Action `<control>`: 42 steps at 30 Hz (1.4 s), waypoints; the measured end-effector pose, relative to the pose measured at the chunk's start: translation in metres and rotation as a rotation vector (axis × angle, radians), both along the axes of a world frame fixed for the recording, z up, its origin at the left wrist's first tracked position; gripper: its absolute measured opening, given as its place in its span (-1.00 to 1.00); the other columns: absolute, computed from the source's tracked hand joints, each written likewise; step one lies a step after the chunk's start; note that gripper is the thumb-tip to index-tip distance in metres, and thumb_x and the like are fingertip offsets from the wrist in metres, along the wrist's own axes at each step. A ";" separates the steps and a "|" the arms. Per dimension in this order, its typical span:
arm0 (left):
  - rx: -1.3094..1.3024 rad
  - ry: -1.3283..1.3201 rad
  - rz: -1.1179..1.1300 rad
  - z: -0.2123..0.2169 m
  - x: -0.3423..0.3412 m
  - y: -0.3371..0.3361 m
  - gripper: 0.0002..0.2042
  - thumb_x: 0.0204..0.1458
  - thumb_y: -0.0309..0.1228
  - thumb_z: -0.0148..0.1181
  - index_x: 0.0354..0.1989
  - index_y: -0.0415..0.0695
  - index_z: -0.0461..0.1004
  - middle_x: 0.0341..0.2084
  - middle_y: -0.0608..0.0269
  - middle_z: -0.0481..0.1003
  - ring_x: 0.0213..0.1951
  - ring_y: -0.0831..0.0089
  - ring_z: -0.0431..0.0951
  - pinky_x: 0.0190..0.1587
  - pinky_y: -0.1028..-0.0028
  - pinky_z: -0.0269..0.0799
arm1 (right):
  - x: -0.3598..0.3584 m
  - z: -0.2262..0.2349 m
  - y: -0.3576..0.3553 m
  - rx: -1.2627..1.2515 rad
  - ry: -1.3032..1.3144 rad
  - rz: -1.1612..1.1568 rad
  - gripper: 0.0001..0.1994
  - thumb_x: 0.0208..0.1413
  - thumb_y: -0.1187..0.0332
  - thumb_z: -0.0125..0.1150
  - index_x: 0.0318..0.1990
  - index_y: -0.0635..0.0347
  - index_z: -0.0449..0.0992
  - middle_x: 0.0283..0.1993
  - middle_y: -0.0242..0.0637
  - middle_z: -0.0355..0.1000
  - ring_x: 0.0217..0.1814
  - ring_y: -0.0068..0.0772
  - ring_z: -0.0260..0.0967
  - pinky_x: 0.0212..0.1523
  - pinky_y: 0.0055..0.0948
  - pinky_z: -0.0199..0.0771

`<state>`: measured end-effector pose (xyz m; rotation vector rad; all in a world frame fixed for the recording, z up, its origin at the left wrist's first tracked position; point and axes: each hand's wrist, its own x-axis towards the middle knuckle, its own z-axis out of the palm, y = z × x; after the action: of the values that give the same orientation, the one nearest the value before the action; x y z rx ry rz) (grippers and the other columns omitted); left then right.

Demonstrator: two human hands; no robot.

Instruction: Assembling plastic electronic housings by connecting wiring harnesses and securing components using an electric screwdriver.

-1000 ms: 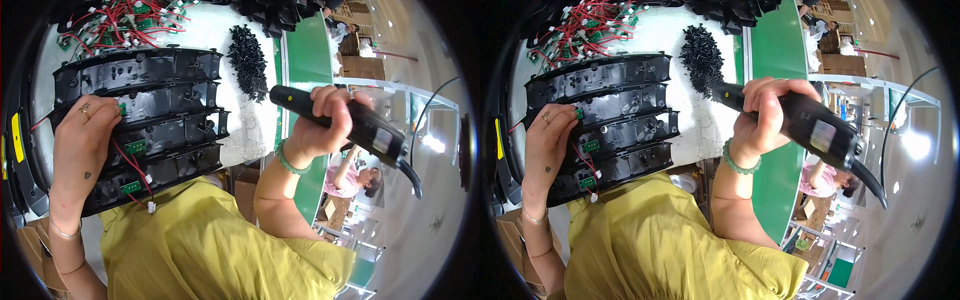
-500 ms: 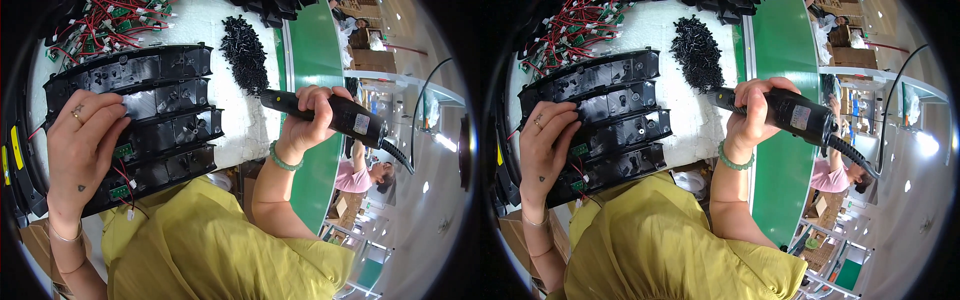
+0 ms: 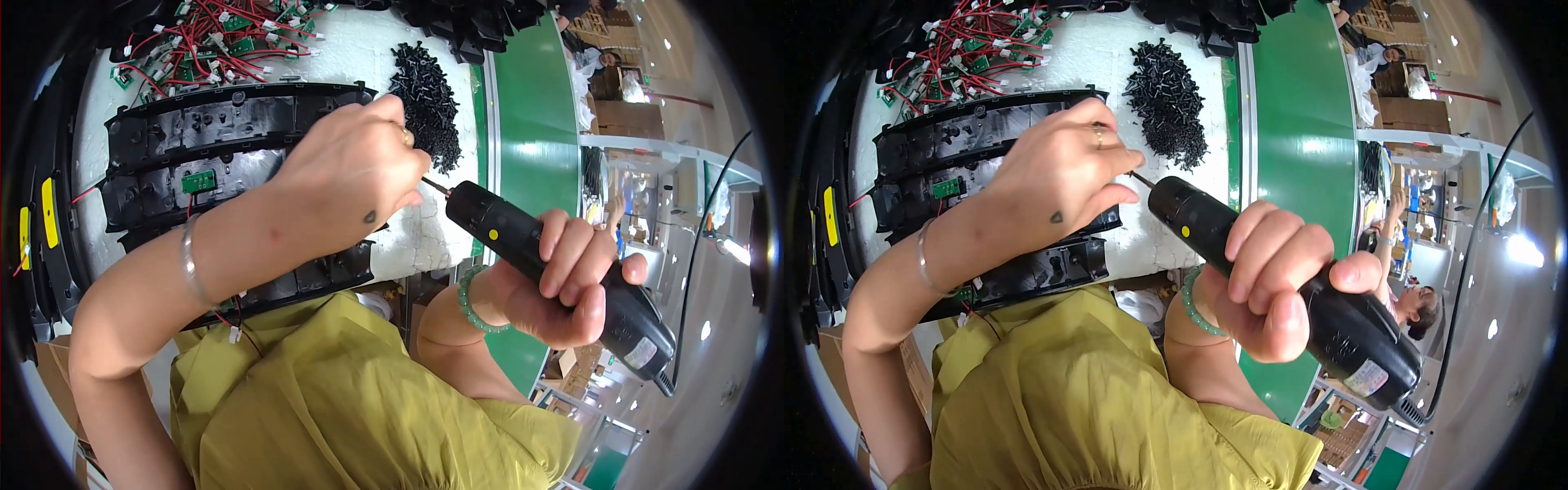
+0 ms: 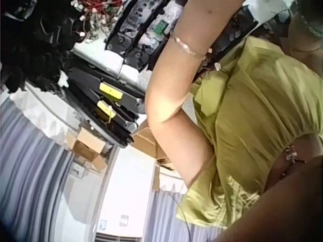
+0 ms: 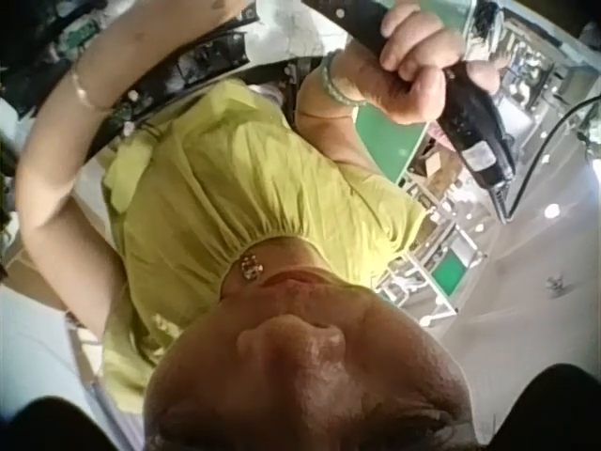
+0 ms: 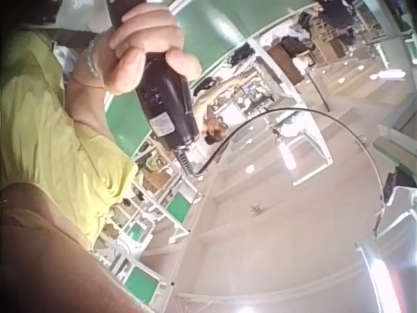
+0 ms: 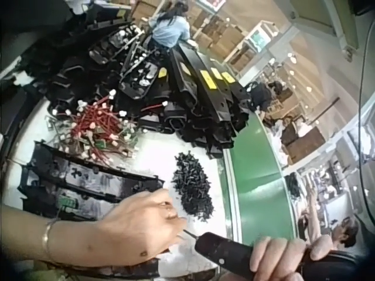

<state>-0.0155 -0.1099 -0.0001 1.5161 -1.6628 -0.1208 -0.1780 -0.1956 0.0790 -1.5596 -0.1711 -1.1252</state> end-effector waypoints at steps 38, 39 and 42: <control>-0.262 0.295 -0.127 0.006 0.013 0.024 -0.84 -0.27 -0.50 0.39 -0.53 -0.18 0.50 -0.55 0.24 0.52 -0.34 0.28 0.55 -0.34 0.41 0.48 | 0.008 0.018 0.022 0.125 -0.344 0.155 -0.67 -0.10 0.51 0.26 -0.18 0.07 0.30 -0.66 -0.58 0.34 -0.68 -0.72 0.30 -0.54 -0.71 0.35; -0.197 0.308 -0.153 0.009 0.016 0.028 -0.86 -0.26 -0.49 0.38 -0.54 -0.17 0.51 -0.53 0.23 0.53 -0.32 0.28 0.56 -0.31 0.41 0.49 | 0.011 0.016 0.027 0.100 -0.337 0.149 -0.72 -0.12 0.49 0.22 -0.22 0.07 0.32 -0.67 -0.62 0.33 -0.67 -0.77 0.29 -0.51 -0.75 0.35; -0.294 0.197 -0.043 0.011 0.023 0.040 -0.87 -0.23 -0.46 0.37 -0.56 -0.18 0.51 -0.46 0.23 0.55 -0.26 0.27 0.56 -0.26 0.40 0.50 | 0.021 0.013 0.031 0.083 -0.320 0.165 -0.77 -0.13 0.46 0.18 -0.26 0.07 0.35 -0.67 -0.66 0.32 -0.66 -0.82 0.28 -0.48 -0.79 0.34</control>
<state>0.0080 -0.0702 0.0106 1.2085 -1.4840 -0.0439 -0.1574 -0.1646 0.0916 -1.2608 -0.4532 -1.2281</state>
